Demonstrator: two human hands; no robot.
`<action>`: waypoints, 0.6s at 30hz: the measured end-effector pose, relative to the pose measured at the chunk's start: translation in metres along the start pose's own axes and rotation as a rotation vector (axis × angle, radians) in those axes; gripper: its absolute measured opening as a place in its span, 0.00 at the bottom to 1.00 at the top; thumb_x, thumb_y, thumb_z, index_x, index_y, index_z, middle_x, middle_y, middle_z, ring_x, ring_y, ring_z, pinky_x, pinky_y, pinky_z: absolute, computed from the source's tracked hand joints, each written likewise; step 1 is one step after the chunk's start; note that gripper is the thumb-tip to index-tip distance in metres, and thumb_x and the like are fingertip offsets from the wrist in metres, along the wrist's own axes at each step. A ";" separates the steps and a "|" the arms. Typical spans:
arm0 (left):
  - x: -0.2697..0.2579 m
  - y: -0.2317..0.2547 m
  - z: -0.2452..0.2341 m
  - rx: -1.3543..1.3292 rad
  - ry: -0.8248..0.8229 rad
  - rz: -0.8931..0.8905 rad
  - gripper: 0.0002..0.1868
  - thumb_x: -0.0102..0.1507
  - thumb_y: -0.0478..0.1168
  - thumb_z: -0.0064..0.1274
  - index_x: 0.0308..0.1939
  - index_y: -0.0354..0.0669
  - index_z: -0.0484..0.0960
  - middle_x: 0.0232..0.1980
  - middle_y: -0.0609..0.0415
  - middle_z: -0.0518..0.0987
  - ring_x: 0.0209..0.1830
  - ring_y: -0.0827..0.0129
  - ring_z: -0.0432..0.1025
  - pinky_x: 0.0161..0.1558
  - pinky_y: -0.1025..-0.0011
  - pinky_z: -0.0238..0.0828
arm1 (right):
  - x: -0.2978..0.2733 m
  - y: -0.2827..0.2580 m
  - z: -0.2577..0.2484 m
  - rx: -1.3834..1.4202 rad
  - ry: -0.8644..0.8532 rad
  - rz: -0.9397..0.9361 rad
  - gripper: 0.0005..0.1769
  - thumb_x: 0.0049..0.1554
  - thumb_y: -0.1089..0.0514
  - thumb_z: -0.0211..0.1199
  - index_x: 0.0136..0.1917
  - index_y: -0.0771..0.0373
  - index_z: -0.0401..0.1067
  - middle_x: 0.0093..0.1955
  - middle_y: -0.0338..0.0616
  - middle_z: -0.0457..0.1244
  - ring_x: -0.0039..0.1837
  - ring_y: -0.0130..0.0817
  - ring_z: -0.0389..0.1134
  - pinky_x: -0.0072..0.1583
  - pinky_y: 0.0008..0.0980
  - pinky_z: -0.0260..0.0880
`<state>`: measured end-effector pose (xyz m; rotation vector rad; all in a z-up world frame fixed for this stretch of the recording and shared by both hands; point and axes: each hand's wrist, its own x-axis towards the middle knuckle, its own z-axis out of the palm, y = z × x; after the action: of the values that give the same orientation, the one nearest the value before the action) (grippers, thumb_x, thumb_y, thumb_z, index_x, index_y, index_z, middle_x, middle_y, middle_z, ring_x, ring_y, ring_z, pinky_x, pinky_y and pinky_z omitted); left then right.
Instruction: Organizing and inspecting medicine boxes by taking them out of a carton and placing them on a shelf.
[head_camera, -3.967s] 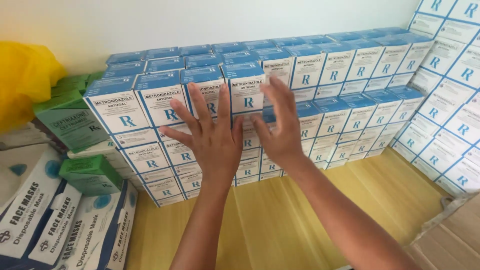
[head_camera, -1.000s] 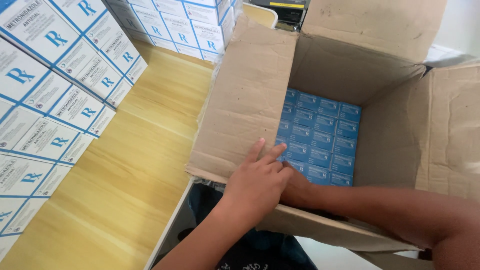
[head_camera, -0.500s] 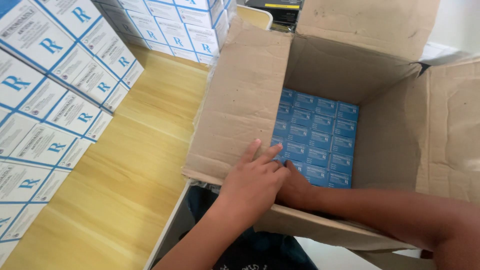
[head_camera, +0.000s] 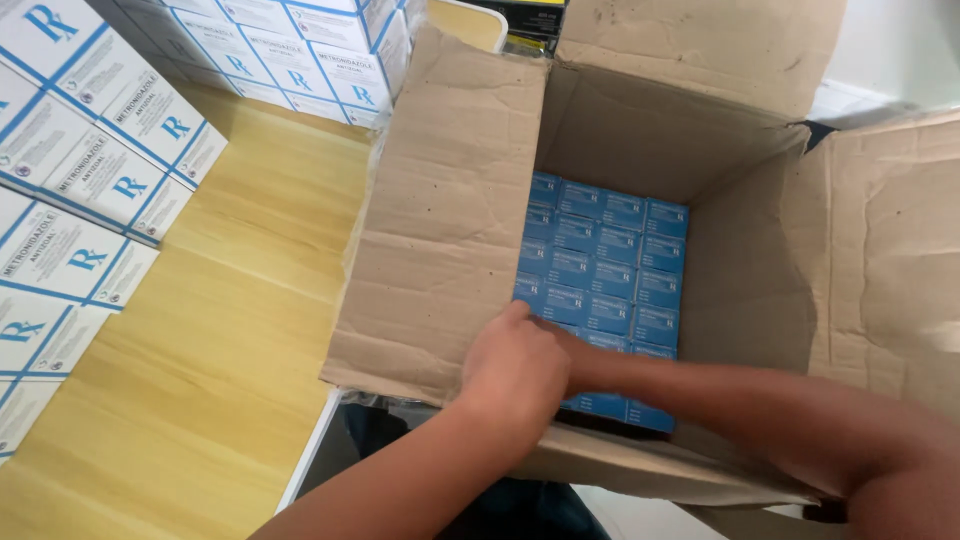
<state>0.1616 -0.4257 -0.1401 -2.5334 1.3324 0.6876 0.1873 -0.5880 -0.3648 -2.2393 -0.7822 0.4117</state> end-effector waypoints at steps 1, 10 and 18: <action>-0.005 -0.006 0.006 -0.001 -0.003 0.002 0.11 0.64 0.42 0.52 0.44 0.47 0.89 0.48 0.51 0.85 0.56 0.60 0.75 0.67 0.64 0.56 | 0.005 0.001 -0.015 0.004 -0.001 0.002 0.26 0.45 0.52 0.74 0.55 0.60 0.70 0.59 0.55 0.66 0.61 0.56 0.64 0.61 0.49 0.65; -0.068 -0.039 0.011 -0.550 0.916 0.093 0.33 0.56 0.45 0.67 0.60 0.43 0.69 0.67 0.40 0.69 0.69 0.44 0.65 0.70 0.57 0.59 | 0.005 -0.213 -0.206 -0.052 -0.420 0.172 0.34 0.39 0.56 0.72 0.61 0.56 0.73 0.51 0.47 0.71 0.53 0.44 0.73 0.54 0.35 0.72; -0.165 -0.037 -0.025 -1.017 1.150 0.071 0.45 0.59 0.38 0.68 0.76 0.42 0.60 0.72 0.43 0.71 0.74 0.55 0.69 0.72 0.63 0.67 | -0.001 -0.302 -0.214 0.151 0.133 -0.306 0.44 0.46 0.58 0.70 0.74 0.63 0.61 0.66 0.49 0.68 0.69 0.39 0.70 0.68 0.40 0.68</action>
<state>0.1194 -0.2942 -0.0391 -4.0372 1.5559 -0.3574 0.1683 -0.5329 0.0007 -1.9454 -0.9705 0.1670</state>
